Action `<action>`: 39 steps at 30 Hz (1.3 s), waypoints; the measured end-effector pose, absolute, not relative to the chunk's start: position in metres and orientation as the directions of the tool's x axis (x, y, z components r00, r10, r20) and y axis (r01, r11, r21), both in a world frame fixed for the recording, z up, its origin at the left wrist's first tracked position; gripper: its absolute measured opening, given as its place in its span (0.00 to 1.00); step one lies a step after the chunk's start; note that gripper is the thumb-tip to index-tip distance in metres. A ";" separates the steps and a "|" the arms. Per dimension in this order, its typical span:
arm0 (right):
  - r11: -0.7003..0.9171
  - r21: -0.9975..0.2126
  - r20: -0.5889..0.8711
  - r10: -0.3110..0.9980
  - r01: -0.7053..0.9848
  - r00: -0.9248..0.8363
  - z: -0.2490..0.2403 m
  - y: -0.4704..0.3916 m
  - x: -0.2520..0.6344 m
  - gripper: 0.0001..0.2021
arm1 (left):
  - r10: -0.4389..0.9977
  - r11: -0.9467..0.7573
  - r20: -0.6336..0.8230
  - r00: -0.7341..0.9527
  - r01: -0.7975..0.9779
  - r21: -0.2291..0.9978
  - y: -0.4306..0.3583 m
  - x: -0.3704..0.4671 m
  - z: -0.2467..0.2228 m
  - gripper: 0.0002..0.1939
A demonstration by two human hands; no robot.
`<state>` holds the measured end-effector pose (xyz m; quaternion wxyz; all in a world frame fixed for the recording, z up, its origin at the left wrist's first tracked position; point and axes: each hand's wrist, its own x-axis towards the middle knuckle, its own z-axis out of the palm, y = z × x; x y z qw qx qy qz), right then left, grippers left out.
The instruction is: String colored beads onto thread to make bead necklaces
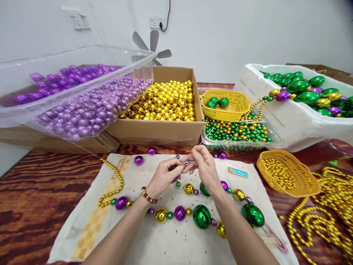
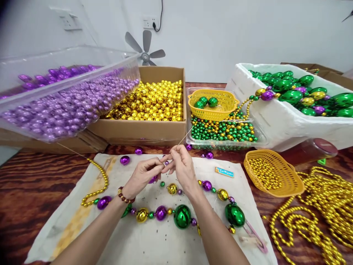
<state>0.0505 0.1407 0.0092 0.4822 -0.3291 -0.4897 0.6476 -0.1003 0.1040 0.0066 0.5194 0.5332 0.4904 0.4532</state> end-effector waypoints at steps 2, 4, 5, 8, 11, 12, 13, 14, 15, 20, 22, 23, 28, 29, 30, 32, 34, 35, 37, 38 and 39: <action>-0.076 -0.944 0.037 0.943 -0.321 -0.332 0.011 0.143 0.052 0.09 | 0.994 0.006 -0.012 0.112 0.049 0.999 0.104 -0.103 0.006 0.11; -0.112 -0.920 0.024 0.940 -0.375 -0.339 0.011 0.144 0.052 0.09 | 0.994 -0.014 0.006 0.108 0.074 0.997 0.104 -0.106 0.006 0.10; -0.129 -0.905 0.019 0.939 -0.405 -0.343 0.010 0.145 0.052 0.09 | 0.994 -0.020 0.010 0.108 0.090 0.996 0.104 -0.107 0.005 0.10; -0.168 -0.880 0.017 0.923 -0.443 -0.384 0.006 0.145 0.051 0.08 | 0.994 -0.020 0.007 0.110 0.124 0.992 0.103 -0.108 0.000 0.09; -0.189 -0.880 0.015 0.906 -0.436 -0.423 0.009 0.144 0.053 0.06 | 0.997 -0.049 0.039 0.066 0.156 0.987 0.101 -0.106 -0.007 0.08; -0.188 -0.879 0.016 0.906 -0.437 -0.423 0.013 0.144 0.055 0.06 | 0.998 -0.060 0.055 0.036 0.171 0.983 0.099 -0.105 -0.010 0.08; -0.177 -0.880 0.023 0.912 -0.442 -0.410 0.018 0.145 0.057 0.05 | 0.998 -0.067 0.068 0.002 0.184 0.981 0.097 -0.103 -0.013 0.07; -0.151 -0.880 0.037 0.923 -0.450 -0.383 0.025 0.146 0.059 0.05 | 0.997 -0.068 0.075 -0.030 0.194 0.979 0.095 -0.102 -0.016 0.07; -0.116 -0.880 0.058 0.936 -0.461 -0.346 0.033 0.146 0.062 0.04 | 0.995 -0.066 0.078 -0.056 0.200 0.978 0.092 -0.100 -0.019 0.07; 0.038 -0.868 0.180 0.953 -0.495 -0.242 0.067 0.143 0.071 0.03 | 0.989 -0.041 0.077 -0.125 0.267 0.963 0.078 -0.094 -0.038 0.09; 0.030 -0.878 0.184 0.943 -0.478 -0.278 0.068 0.137 0.069 0.03 | 0.984 -0.027 0.079 -0.158 0.308 0.951 0.076 -0.095 -0.044 0.09; 0.024 -0.888 0.179 0.938 -0.460 -0.297 0.066 0.133 0.067 0.03 | 0.981 -0.018 0.080 -0.176 0.327 0.945 0.076 -0.098 -0.046 0.09; -0.029 -0.931 0.120 0.917 -0.365 -0.379 0.042 0.119 0.059 0.04 | 0.973 0.065 0.040 -0.226 0.437 0.897 0.078 -0.119 -0.050 0.09; -0.046 -0.934 0.102 0.916 -0.355 -0.387 0.037 0.118 0.058 0.04 | 0.973 0.085 0.025 -0.228 0.461 0.883 0.078 -0.124 -0.050 0.09; -0.059 -0.936 0.086 0.918 -0.348 -0.386 0.032 0.117 0.057 0.04 | 0.974 0.103 0.012 -0.228 0.485 0.868 0.079 -0.129 -0.049 0.09; -0.068 -0.939 0.068 0.925 -0.337 -0.375 0.022 0.118 0.056 0.04 | 0.976 0.129 -0.010 -0.219 0.537 0.834 0.080 -0.136 -0.047 0.09; -0.069 -0.943 0.061 0.926 -0.326 -0.371 0.014 0.118 0.055 0.05 | 0.979 0.140 -0.024 -0.200 0.588 0.797 0.080 -0.140 -0.044 0.09; -0.070 -0.945 0.057 0.926 -0.320 -0.372 0.010 0.118 0.055 0.05 | 0.981 0.143 -0.030 -0.191 0.612 0.778 0.080 -0.141 -0.043 0.10; -0.082 -0.950 0.040 0.925 -0.301 -0.377 0.004 0.116 0.054 0.07 | 0.983 0.149 -0.039 -0.180 0.651 0.745 0.081 -0.142 -0.040 0.10; -0.092 -0.953 0.026 0.924 -0.288 -0.381 0.000 0.115 0.054 0.07 | 0.983 0.154 -0.045 -0.178 0.665 0.730 0.081 -0.143 -0.039 0.10; -0.103 -0.956 0.012 0.923 -0.276 -0.385 -0.003 0.114 0.055 0.08 | 0.983 0.159 -0.051 -0.177 0.677 0.718 0.081 -0.144 -0.039 0.10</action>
